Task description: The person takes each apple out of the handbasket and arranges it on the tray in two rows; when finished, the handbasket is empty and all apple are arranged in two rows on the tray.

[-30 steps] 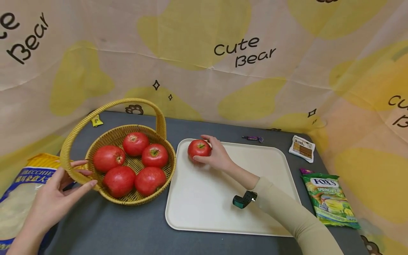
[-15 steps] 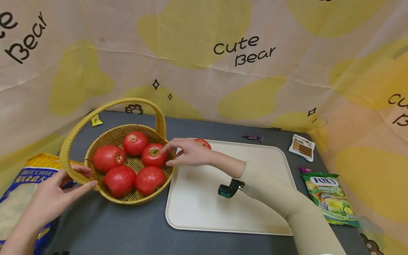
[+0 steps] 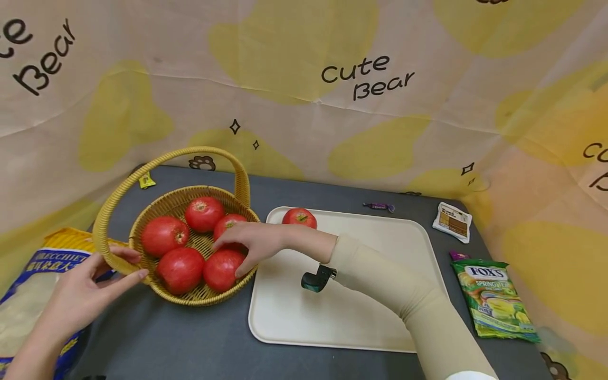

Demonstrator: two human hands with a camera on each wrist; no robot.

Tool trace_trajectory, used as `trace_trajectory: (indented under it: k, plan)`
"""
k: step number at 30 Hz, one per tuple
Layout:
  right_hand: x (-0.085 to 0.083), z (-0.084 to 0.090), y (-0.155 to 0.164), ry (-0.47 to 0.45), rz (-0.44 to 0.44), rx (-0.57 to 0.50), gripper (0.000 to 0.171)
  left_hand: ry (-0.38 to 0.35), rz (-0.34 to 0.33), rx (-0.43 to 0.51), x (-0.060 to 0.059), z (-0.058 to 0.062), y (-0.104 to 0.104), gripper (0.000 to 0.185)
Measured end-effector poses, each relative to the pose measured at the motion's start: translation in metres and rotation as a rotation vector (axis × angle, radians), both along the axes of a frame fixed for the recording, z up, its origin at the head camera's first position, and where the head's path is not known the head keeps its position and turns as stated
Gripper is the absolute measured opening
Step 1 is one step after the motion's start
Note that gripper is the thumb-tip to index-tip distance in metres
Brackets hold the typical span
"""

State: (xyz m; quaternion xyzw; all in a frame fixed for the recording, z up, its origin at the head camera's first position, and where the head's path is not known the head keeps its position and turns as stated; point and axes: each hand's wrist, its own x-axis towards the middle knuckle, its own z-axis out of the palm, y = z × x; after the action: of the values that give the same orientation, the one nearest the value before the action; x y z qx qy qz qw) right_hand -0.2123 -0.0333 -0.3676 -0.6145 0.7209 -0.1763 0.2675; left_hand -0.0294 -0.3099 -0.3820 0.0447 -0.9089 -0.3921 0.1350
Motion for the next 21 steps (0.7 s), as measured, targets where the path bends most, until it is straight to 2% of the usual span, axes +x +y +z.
trace_trajectory:
  k: [6, 10, 16, 19, 21]
  plan:
    - [0.003, -0.001, -0.007, 0.053, 0.023, 0.075, 0.068, -0.005, -0.010, 0.005, 0.000, 0.001, 0.000, 0.035]
    - [0.003, -0.004, -0.009, 0.089, 0.023, 0.082, 0.068, -0.013, -0.004, 0.013, 0.000, 0.002, 0.001, 0.035]
    - [0.002, -0.009, -0.004, 0.111, 0.010, -0.002, 0.067, -0.005, -0.018, 0.013, -0.001, 0.001, 0.001, 0.035]
    - [0.002, -0.013, 0.002, 0.058, -0.039, -0.079, 0.067, -0.001, -0.013, 0.008, 0.000, 0.002, 0.002, 0.035]
    - [0.002, -0.015, 0.008, -0.010, -0.096, -0.148, 0.065, 0.002, -0.008, 0.006, 0.000, 0.002, 0.003, 0.035]
